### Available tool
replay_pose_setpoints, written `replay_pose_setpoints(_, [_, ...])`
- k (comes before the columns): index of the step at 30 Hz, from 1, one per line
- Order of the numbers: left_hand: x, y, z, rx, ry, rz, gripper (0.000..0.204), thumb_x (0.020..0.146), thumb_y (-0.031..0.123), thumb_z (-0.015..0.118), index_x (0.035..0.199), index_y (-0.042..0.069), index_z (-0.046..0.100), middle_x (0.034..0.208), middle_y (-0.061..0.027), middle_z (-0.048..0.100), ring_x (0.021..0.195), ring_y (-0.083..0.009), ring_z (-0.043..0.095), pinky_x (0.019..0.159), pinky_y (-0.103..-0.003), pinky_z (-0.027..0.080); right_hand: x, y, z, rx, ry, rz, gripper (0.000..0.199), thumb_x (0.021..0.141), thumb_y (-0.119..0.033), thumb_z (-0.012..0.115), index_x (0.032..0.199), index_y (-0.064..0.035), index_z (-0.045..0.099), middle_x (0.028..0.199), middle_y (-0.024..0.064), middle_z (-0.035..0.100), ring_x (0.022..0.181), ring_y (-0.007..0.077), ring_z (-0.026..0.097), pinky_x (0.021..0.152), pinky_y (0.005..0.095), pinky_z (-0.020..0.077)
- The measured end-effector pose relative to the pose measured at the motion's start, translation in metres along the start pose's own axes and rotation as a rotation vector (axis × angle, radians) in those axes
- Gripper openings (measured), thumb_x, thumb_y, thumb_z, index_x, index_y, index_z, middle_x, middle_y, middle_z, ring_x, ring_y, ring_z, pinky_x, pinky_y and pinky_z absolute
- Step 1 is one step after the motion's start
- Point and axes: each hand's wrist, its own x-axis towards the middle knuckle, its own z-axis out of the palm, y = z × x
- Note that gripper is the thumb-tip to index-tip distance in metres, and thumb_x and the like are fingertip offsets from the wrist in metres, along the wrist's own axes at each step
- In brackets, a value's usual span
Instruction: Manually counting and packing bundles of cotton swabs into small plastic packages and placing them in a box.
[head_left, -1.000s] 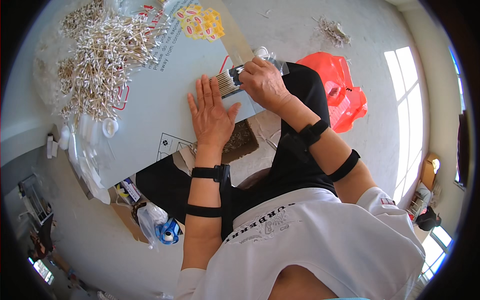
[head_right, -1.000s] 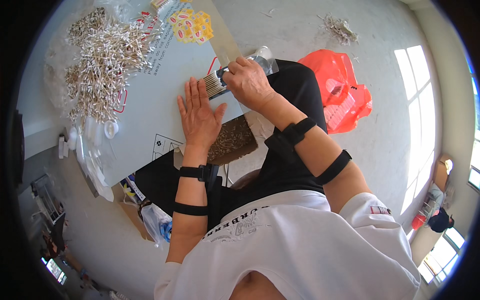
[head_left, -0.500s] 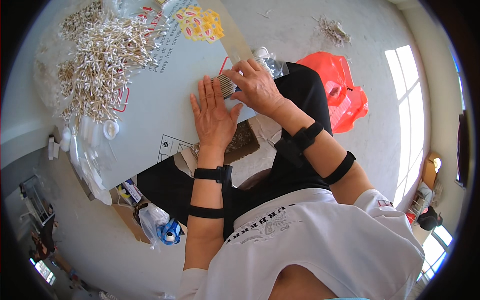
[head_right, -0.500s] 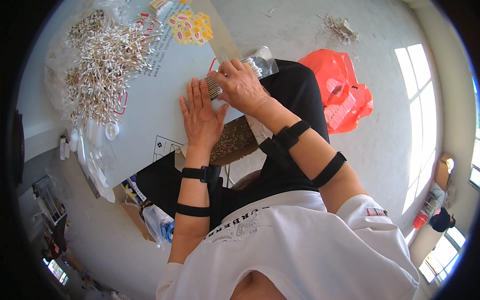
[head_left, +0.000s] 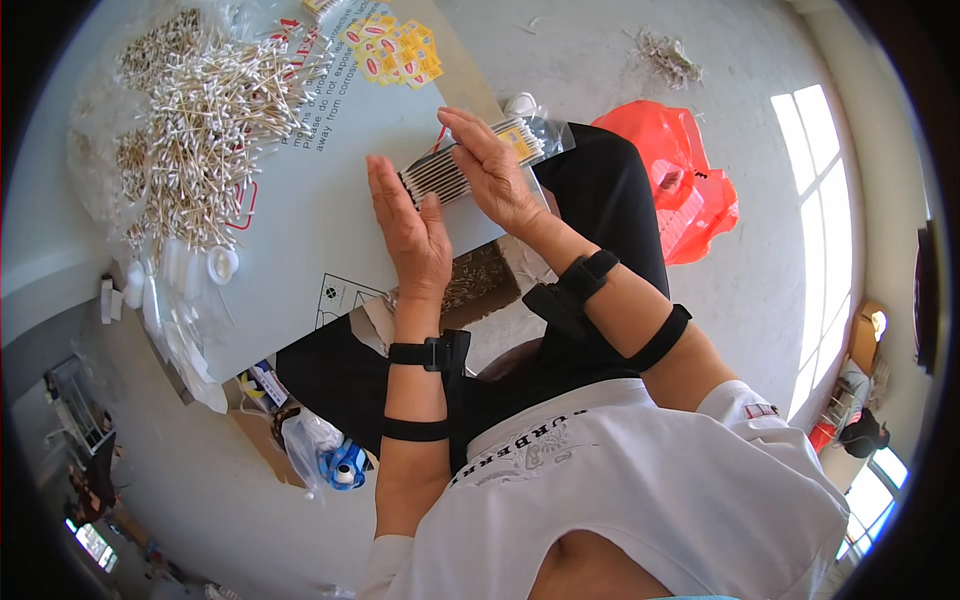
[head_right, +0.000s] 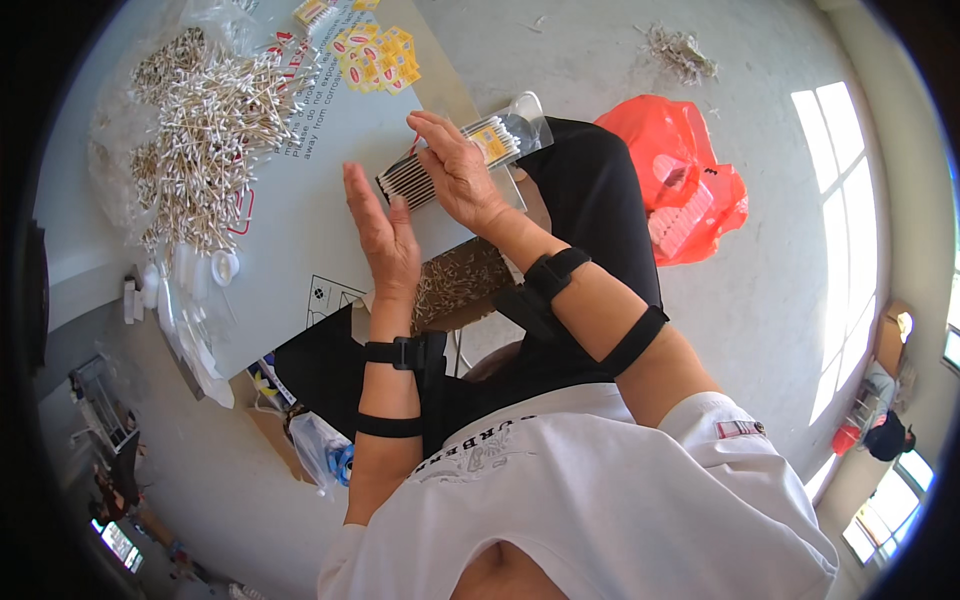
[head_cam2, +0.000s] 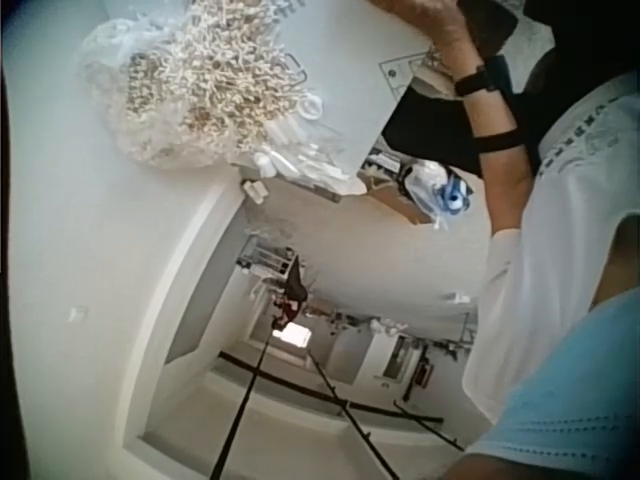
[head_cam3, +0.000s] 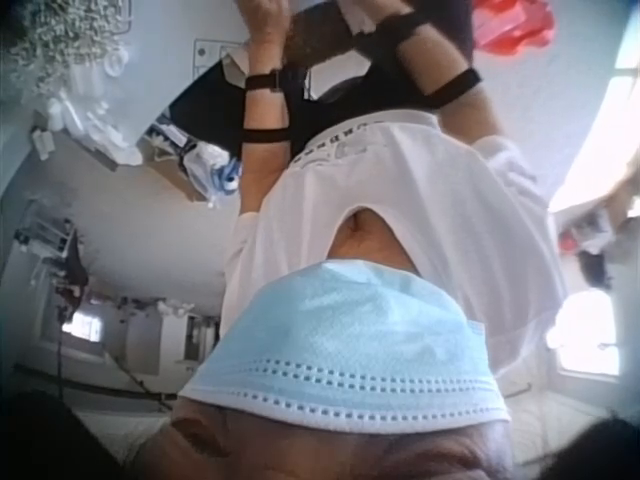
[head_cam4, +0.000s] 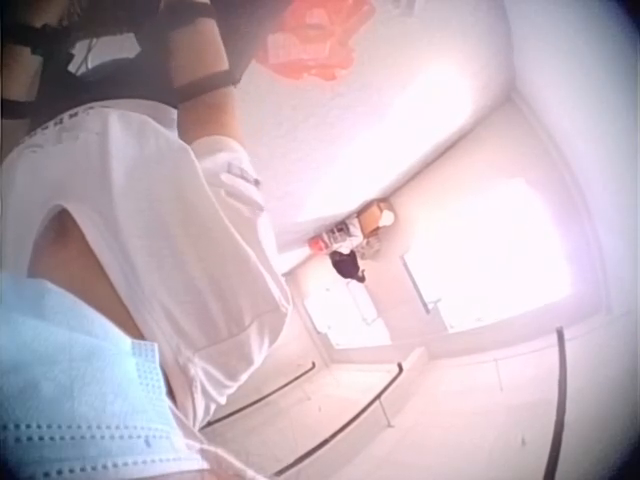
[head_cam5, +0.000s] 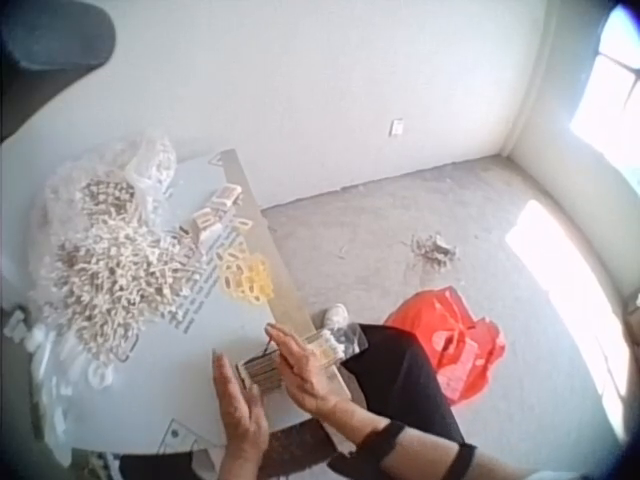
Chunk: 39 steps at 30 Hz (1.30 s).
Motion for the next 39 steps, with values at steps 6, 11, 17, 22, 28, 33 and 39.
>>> replay_pose_setpoints(6, [0.026, -0.008, 0.013, -0.587, 0.197, -0.228, 0.051, 0.104, 0.024, 0.041, 0.147, -0.001, 0.030, 0.149, -0.0227, 0.033, 0.140, -0.0296, 0.033, 0.116, -0.041, 0.025, 0.001, 0.008, 0.018, 0.032, 0.083, -0.038, 0.039, 0.094, 0.005, 0.047, 0.133, -0.0020, 0.053, 0.140, 0.0160, 0.049, 0.126, 0.0280, 0.050, 0.103, 0.0327, 0.0403])
replay_pose_setpoints(11, [0.029, -0.007, 0.020, -0.634, 0.224, -0.257, 0.049, 0.104, 0.025, 0.041, 0.145, -0.001, 0.034, 0.144, -0.0199, 0.041, 0.136, -0.0268, 0.038, 0.115, -0.040, 0.027, -0.001, 0.012, 0.024, -0.017, 0.098, -0.012, 0.038, 0.095, 0.003, 0.048, 0.132, -0.0017, 0.053, 0.140, 0.0160, 0.048, 0.126, 0.0280, 0.050, 0.102, 0.0332, 0.0416])
replay_pose_setpoints(17, [0.026, -0.011, -0.004, -0.245, 0.088, -0.076, 0.048, 0.099, 0.016, 0.049, 0.142, -0.002, 0.038, 0.142, -0.0240, 0.043, 0.134, -0.0339, 0.040, 0.114, -0.043, 0.028, 0.008, -0.011, -0.010, -0.129, -0.111, -0.018, 0.042, 0.086, 0.002, 0.059, 0.127, -0.0024, 0.055, 0.137, 0.0176, 0.050, 0.123, 0.0357, 0.051, 0.100, 0.0385, 0.0458])
replay_pose_setpoints(22, [0.008, 0.005, -0.012, 0.514, -0.241, 0.181, 0.054, 0.090, 0.004, 0.054, 0.141, -0.003, 0.040, 0.141, -0.0275, 0.042, 0.133, -0.0425, 0.039, 0.113, -0.047, 0.028, 0.020, -0.001, -0.031, -0.525, -0.217, -0.238, 0.026, 0.079, -0.006, 0.069, 0.105, -0.0073, 0.069, 0.112, 0.0087, 0.063, 0.106, 0.0292, 0.058, 0.089, 0.0389, 0.0504])
replay_pose_setpoints(28, [0.001, -0.005, -0.013, 0.165, 0.058, -0.047, 0.050, 0.085, -0.005, 0.054, 0.134, -0.004, 0.043, 0.139, -0.0264, 0.043, 0.129, -0.0431, 0.042, 0.107, -0.048, 0.035, 0.051, 0.006, -0.013, -0.642, -0.311, -0.295, 0.008, 0.077, -0.008, 0.071, 0.084, -0.0077, 0.067, 0.092, 0.0062, 0.060, 0.095, 0.0263, 0.057, 0.080, 0.0372, 0.0495])
replay_pose_setpoints(33, [-0.002, -0.008, -0.014, 0.180, 0.028, -0.038, 0.051, 0.084, -0.007, 0.053, 0.134, -0.005, 0.043, 0.139, -0.0265, 0.044, 0.128, -0.0427, 0.043, 0.106, -0.047, 0.037, 0.056, 0.019, -0.004, -0.693, -0.334, -0.332, 0.008, 0.076, -0.008, 0.069, 0.075, -0.0070, 0.061, 0.087, 0.0072, 0.057, 0.094, 0.0266, 0.056, 0.080, 0.0370, 0.0489])
replay_pose_setpoints(39, [0.005, 0.000, -0.014, 0.275, -0.025, 0.068, 0.053, 0.082, -0.002, 0.057, 0.134, -0.002, 0.044, 0.140, -0.0213, 0.045, 0.131, -0.0394, 0.042, 0.112, -0.048, 0.028, 0.053, 0.015, -0.009, -0.734, -0.362, -0.340, 0.008, 0.078, -0.009, 0.067, 0.076, -0.0060, 0.060, 0.089, 0.0079, 0.057, 0.095, 0.0274, 0.056, 0.080, 0.0375, 0.0482])
